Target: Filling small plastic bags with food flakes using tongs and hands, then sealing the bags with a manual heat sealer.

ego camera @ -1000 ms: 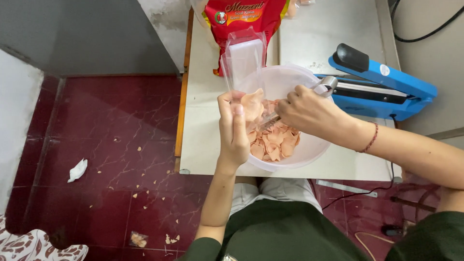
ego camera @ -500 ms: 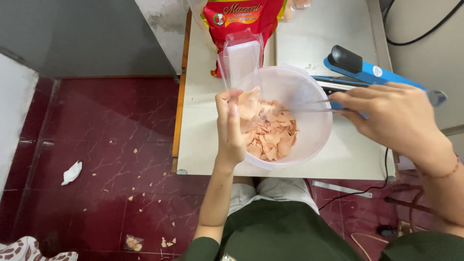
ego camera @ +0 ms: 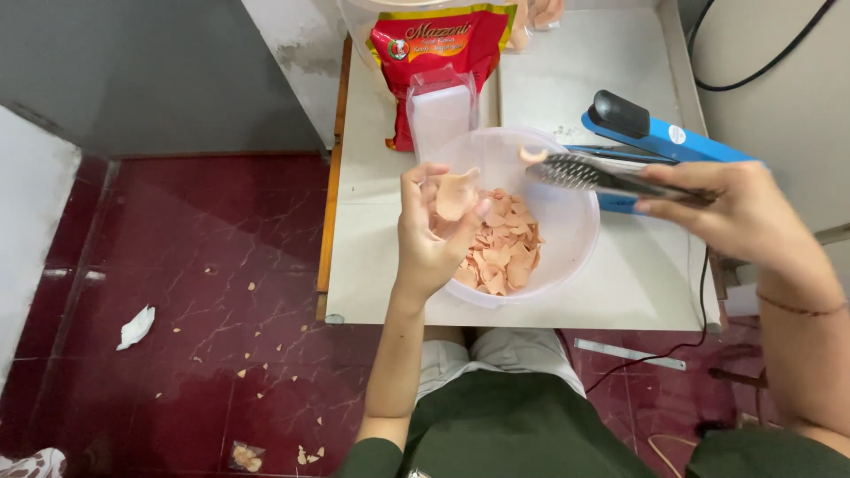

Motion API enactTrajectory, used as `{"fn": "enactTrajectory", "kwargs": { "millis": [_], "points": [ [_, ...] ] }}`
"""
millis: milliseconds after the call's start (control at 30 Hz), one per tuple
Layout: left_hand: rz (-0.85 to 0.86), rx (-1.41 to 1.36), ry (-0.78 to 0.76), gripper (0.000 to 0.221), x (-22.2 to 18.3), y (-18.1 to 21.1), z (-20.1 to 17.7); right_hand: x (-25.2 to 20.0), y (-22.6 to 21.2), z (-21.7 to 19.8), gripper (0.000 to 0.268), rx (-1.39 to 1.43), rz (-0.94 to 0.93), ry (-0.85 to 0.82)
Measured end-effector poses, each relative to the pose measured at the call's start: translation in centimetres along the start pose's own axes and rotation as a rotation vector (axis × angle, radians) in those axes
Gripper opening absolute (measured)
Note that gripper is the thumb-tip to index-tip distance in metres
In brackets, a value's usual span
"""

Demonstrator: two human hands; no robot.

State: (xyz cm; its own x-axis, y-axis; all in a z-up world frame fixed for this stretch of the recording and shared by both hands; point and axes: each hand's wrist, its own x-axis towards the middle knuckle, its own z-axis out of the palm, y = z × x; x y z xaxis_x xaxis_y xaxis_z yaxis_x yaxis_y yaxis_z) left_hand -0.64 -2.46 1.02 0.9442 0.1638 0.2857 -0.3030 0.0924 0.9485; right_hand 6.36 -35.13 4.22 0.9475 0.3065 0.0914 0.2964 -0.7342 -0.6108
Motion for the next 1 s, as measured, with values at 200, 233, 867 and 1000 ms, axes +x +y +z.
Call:
{"fn": "enactTrajectory", "kwargs": {
  "millis": [200, 233, 867, 1000],
  "points": [
    [0.007, 0.23, -0.041, 0.043, 0.1, -1.1, -0.3, 0.3, -3.0, -4.1, 0.045, 0.143, 0.021, 0.027],
    [0.008, 0.229, -0.041, 0.043, 0.1, -1.2, -0.3, 0.2, -3.9, -4.7, 0.045, 0.143, 0.021, 0.028],
    [0.006, 0.485, -0.163, 0.042, 0.3, -1.0, -0.4, 5.4, -7.4, -9.5, 0.049, -0.329, 0.264, -0.191],
    [-0.007, 0.478, -0.167, 0.042, 0.3, -0.9, -0.5, 5.4, -6.7, -9.7, 0.055, -0.323, 0.215, -0.164]
  ]
}}
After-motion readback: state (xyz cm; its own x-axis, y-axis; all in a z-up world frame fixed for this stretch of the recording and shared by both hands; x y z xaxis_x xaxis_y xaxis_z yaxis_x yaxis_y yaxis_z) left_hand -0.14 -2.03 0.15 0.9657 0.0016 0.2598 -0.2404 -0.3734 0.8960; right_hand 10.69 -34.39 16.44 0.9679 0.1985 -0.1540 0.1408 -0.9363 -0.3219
